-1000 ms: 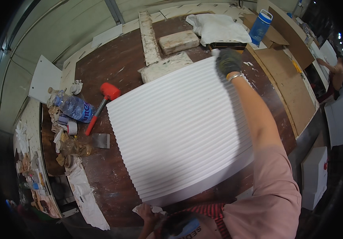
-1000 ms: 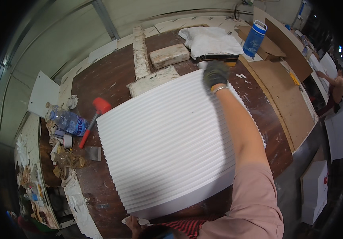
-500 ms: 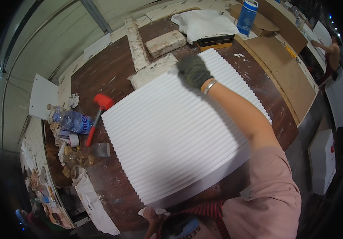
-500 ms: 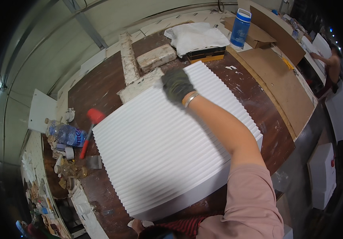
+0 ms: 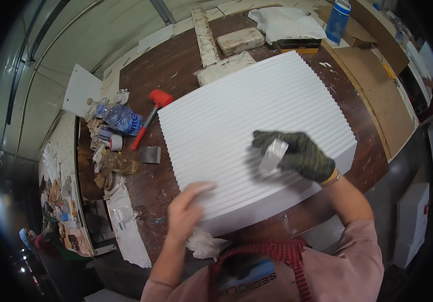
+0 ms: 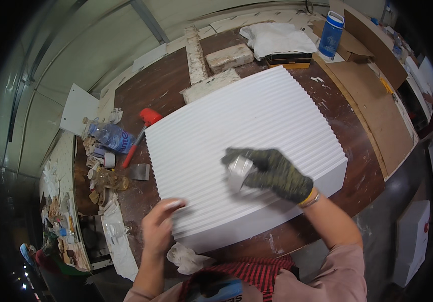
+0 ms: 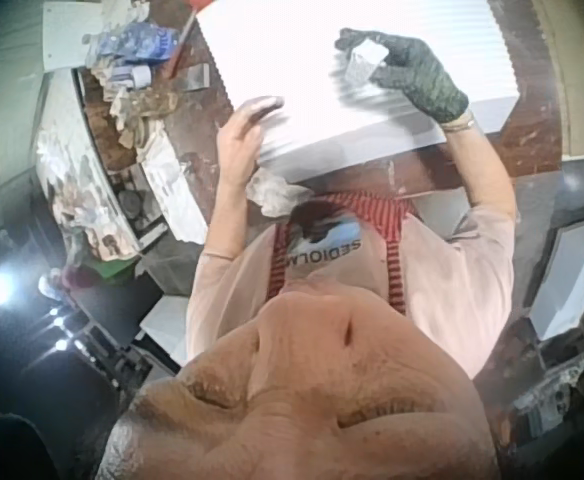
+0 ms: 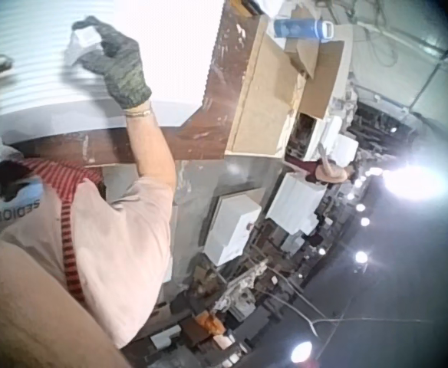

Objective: The person wipes a stack of white corrugated foam panels with a cloth and a small scraper on a workbench. They repeatedly flip and reposition the stack to clean different sides and edges, then place the cleaned stack back on the table.

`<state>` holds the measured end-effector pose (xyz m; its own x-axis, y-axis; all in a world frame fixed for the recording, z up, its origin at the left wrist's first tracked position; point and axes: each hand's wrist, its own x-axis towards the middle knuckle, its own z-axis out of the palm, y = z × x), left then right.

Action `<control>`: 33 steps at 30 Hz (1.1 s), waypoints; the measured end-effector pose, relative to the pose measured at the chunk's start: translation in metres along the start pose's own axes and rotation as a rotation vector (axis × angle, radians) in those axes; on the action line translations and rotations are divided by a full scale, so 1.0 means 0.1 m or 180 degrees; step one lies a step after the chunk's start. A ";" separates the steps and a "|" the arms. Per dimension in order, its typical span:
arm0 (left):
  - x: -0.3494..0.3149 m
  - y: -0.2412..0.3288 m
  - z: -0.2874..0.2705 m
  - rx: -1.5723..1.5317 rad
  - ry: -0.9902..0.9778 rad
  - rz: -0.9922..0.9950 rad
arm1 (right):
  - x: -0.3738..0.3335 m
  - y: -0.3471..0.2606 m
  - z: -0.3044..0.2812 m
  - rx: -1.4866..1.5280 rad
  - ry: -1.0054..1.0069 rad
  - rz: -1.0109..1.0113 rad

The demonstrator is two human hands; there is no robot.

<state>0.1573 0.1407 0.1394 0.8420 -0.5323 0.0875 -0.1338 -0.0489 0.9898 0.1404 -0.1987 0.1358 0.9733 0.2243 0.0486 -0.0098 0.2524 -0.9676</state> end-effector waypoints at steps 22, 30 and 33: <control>1.15 -0.66 -0.06 0.2507 0.0041 0.1093 | -2.05 1.08 -1.81 -0.2577 0.4255 -0.0922; 2.00 -1.27 -1.29 0.3511 0.1390 0.0923 | -2.39 2.00 -2.41 -0.5093 0.4056 0.1326; 2.17 -1.18 -1.71 0.3919 0.2017 -0.0201 | -2.38 2.10 -2.42 -0.5219 0.4066 0.1220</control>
<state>0.4453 0.1755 0.0609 0.9106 -0.0469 0.4106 -0.1780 -0.9411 0.2873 -0.0375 -0.4268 -0.1393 0.5588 -0.7393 0.3757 -0.7293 -0.6537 -0.2019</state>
